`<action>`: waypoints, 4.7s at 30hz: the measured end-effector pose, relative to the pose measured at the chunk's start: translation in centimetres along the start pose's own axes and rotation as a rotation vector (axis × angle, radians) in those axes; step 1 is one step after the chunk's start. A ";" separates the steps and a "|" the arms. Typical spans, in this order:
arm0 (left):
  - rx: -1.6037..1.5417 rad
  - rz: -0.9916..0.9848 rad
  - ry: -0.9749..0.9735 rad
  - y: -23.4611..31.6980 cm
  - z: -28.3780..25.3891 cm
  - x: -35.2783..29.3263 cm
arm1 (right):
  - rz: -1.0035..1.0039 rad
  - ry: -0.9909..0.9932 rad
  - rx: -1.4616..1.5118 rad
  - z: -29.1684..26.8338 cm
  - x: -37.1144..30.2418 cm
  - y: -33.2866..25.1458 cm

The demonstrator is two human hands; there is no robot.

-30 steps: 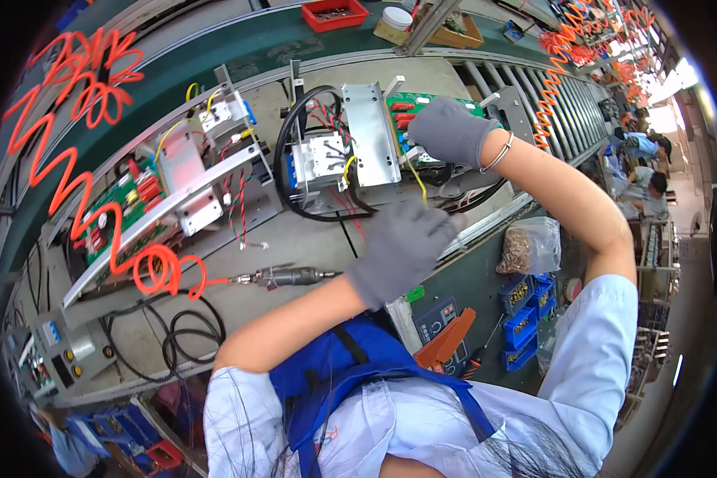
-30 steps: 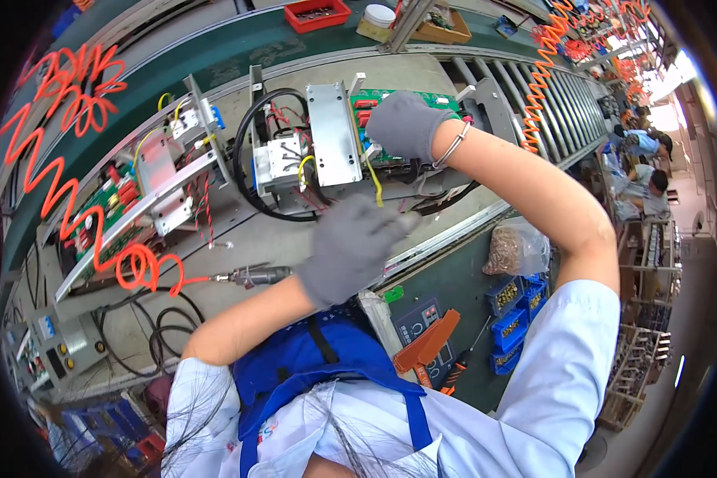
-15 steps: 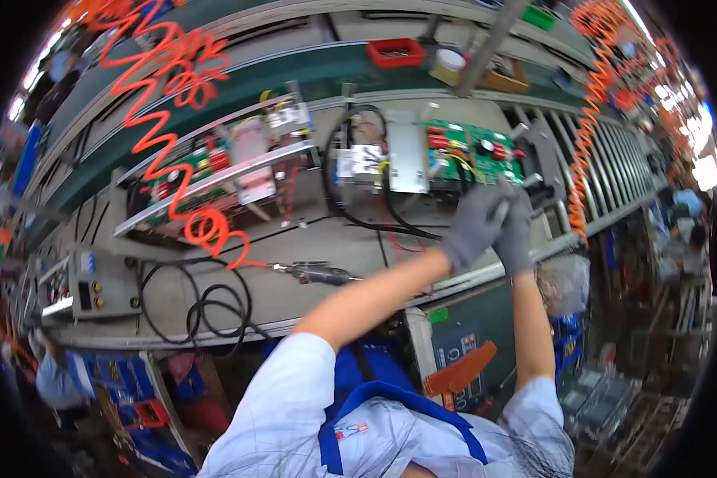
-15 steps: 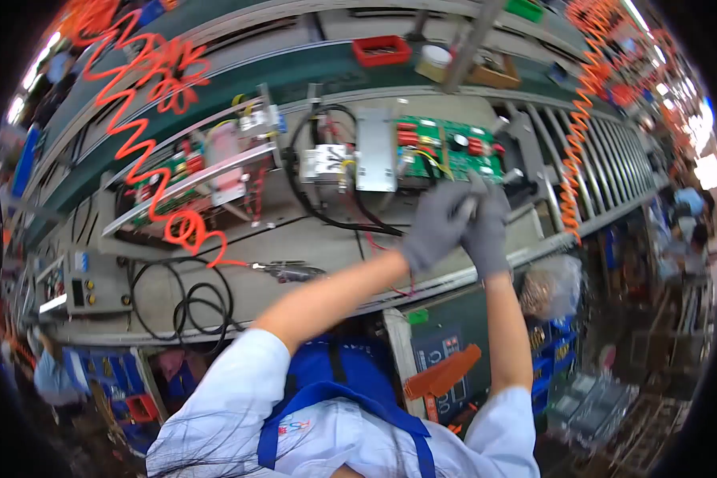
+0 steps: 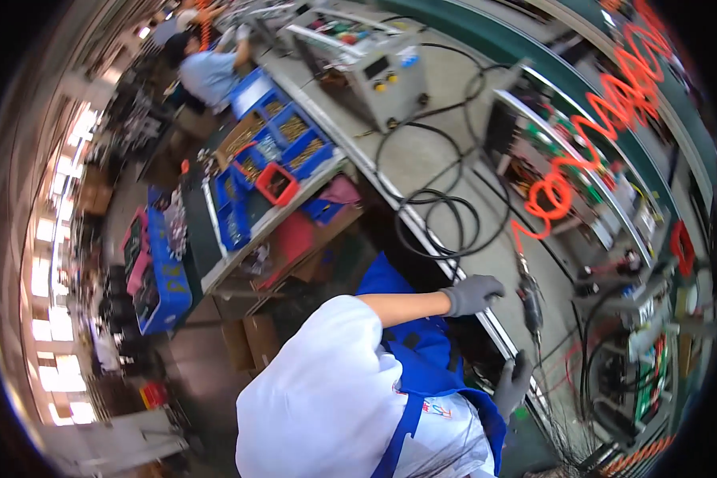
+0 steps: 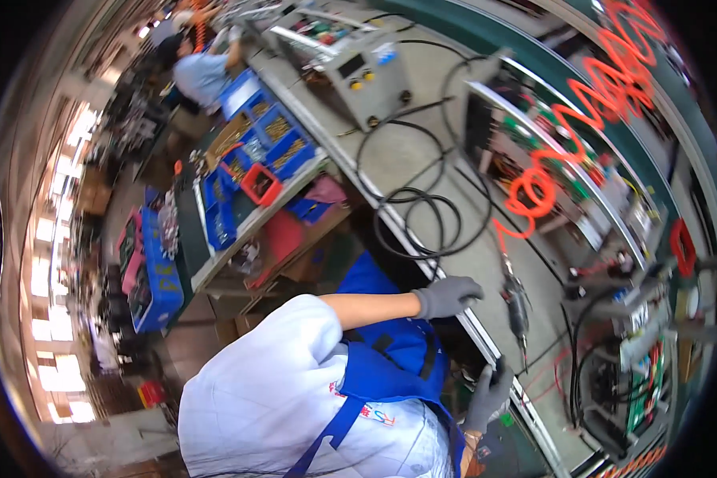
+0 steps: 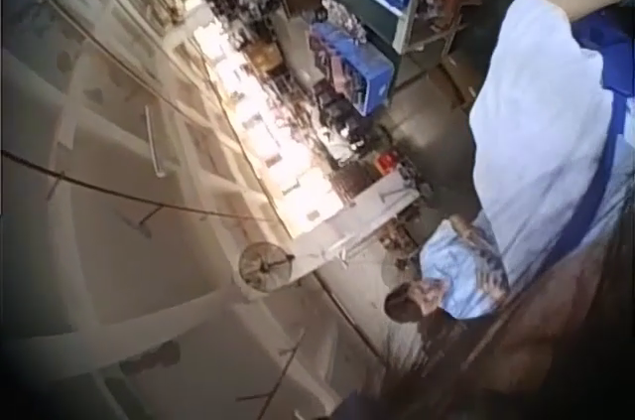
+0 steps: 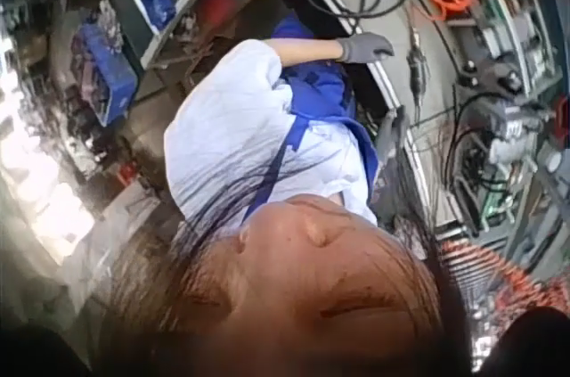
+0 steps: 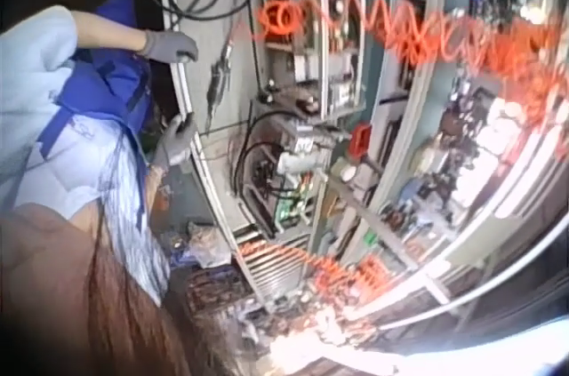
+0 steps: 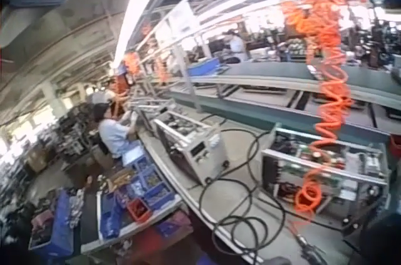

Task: The person assembles an electronic device by connecting wires, installing components onto a PCB board, and securing parts with a pneumatic screwdriver into a metal enclosure.

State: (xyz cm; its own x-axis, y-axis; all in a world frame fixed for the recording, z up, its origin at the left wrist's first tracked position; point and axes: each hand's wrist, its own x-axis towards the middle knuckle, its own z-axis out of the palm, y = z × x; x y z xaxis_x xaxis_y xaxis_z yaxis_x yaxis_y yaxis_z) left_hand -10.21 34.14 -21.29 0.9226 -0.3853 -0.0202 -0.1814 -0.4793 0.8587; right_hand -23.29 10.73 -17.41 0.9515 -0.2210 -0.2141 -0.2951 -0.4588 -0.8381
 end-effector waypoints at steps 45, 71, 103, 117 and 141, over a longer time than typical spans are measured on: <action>-0.946 -0.049 0.596 -12.8 -25.8 -23.4 | -0.553 -0.746 -0.108 39.7 -3.6 -39.2; 0.589 0.765 -0.310 17.1 7.3 7.2 | -0.388 -0.129 -0.678 -10.1 9.9 10.0; 0.227 0.719 0.150 30.2 3.1 25.5 | -0.369 1.075 1.313 -25.9 9.3 -3.7; 0.598 0.682 -0.728 32.0 9.6 33.1 | -0.361 1.096 1.225 -24.8 7.7 -5.8; 0.263 0.913 -0.518 31.1 12.0 27.1 | 0.047 0.796 1.023 -26.3 12.1 -2.8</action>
State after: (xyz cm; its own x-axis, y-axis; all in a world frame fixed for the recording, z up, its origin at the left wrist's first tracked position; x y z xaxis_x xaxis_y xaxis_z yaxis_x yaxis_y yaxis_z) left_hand 5.09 -0.69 -1.23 0.1574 -0.9394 0.3046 -0.8515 0.0271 0.5236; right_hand -13.27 -13.23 -4.44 0.5250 -0.8286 -0.1944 0.2092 0.3471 -0.9142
